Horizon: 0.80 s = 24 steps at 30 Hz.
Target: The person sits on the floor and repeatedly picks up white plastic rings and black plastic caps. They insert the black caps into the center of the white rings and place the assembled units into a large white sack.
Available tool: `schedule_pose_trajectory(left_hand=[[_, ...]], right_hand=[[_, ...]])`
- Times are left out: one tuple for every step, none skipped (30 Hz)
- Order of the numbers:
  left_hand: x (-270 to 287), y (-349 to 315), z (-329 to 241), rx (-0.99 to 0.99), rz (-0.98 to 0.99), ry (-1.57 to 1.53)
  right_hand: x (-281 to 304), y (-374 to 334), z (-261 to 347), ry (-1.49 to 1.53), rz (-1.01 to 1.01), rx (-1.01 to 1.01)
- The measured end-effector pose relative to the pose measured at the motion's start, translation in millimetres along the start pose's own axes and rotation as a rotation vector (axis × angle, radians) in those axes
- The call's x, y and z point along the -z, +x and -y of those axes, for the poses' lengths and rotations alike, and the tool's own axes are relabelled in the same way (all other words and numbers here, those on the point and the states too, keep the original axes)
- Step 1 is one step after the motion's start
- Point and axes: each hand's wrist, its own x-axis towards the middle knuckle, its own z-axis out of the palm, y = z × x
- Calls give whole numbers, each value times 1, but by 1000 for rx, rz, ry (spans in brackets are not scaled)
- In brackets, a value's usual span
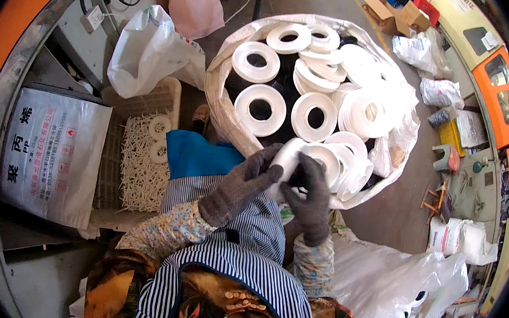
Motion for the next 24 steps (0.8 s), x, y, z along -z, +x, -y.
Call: schedule_pose_trajectory(left_hand=[[-2,4,-3,-32,45,-30],[17,22,8,-136,35,79],[28,35,2,-287,-141,308],[35,54,-6,-436,-286,528],[45,69,-13,-586,-451,749],[62,86,-14,-539,-454,900],[82,105,-9,-489,-457,1049],[92,117,-8,-437,-453,1201],[92,119,-8,-376,-461,1305],[90,122,-8,-310,-470,1407],[87,128,-6,-246,-454,1504],[87,132,-3,-229,-448,1507],[86,134,-3,-273,-454,1433],[86,130,-6,-303,-471,1362],[86,127,-6,-334,-482,1283],[95,126,-8,-454,-441,1091],[103,120,-12,-409,-430,903],[105,107,-25,-357,-420,719],[107,95,-29,-304,-410,533],[109,89,-25,-365,-467,176],[110,82,-19,-418,-513,-185],[114,78,-14,-500,-471,-72],[117,75,-8,-585,-430,36],[117,71,-8,-543,-445,37]], right_hand=[[15,-12,-38,307,-88,-112],[36,-20,-55,660,-178,-131],[59,-23,-66,1022,-226,-75],[84,-30,-68,1293,-220,60],[100,-29,-63,1532,-176,170],[110,-23,-52,1726,-111,265],[111,-15,-43,1770,-68,264],[104,-4,-30,1700,-74,201],[90,15,-21,1572,-73,102],[71,37,-16,1235,-73,-31],[50,61,-14,801,-64,-89],[33,88,-21,299,-100,98],[16,112,-26,-211,-135,272],[3,136,-24,-462,-184,372],[-7,155,-23,-722,-232,469],[-14,173,-27,-777,-183,436],[-20,188,-34,-830,-134,402],[-26,201,-37,-879,-81,366],[-31,209,-33,-948,-19,355],[-36,216,-36,-996,38,384],[-41,220,-41,-1045,96,412],[-44,224,-50,-1068,83,409],[-47,226,-62,-1092,67,404],[-52,230,-57,-1111,64,420]])
